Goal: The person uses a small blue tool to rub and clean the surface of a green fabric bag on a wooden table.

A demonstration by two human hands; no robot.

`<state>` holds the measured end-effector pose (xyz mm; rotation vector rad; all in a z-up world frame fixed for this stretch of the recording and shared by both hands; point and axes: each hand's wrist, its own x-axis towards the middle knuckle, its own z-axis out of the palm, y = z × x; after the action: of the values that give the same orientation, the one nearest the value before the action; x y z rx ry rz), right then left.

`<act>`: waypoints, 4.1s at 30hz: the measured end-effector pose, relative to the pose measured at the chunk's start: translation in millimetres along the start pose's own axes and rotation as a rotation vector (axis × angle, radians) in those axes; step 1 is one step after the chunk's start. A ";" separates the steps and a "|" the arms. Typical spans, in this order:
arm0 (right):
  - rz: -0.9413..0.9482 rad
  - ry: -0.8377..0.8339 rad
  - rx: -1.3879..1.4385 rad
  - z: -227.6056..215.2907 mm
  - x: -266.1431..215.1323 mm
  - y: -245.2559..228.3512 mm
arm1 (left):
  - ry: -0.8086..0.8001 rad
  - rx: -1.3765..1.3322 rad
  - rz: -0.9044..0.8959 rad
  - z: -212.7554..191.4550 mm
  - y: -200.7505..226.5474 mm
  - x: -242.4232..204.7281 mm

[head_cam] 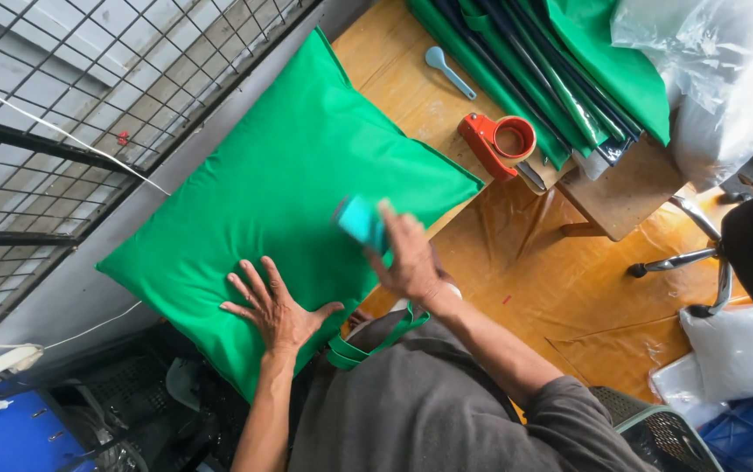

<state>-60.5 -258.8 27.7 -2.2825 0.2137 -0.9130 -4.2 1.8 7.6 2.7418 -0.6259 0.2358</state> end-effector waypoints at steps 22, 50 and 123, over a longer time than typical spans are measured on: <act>-0.162 -0.275 -0.293 49.3 -73.8 62.7 | 0.004 0.028 0.023 10.2 -18.9 -3.7; 0.151 -0.066 -0.220 -1.1 6.3 38.7 | 0.018 0.011 0.063 9.9 -17.1 -4.5; -0.342 -0.494 0.148 124.3 174.9 27.7 | 0.351 0.030 -0.385 8.5 114.8 129.1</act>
<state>154.4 -280.8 40.5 -2.3583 -0.4551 -0.4743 60.3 -149.9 59.9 2.6833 -0.0012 0.6142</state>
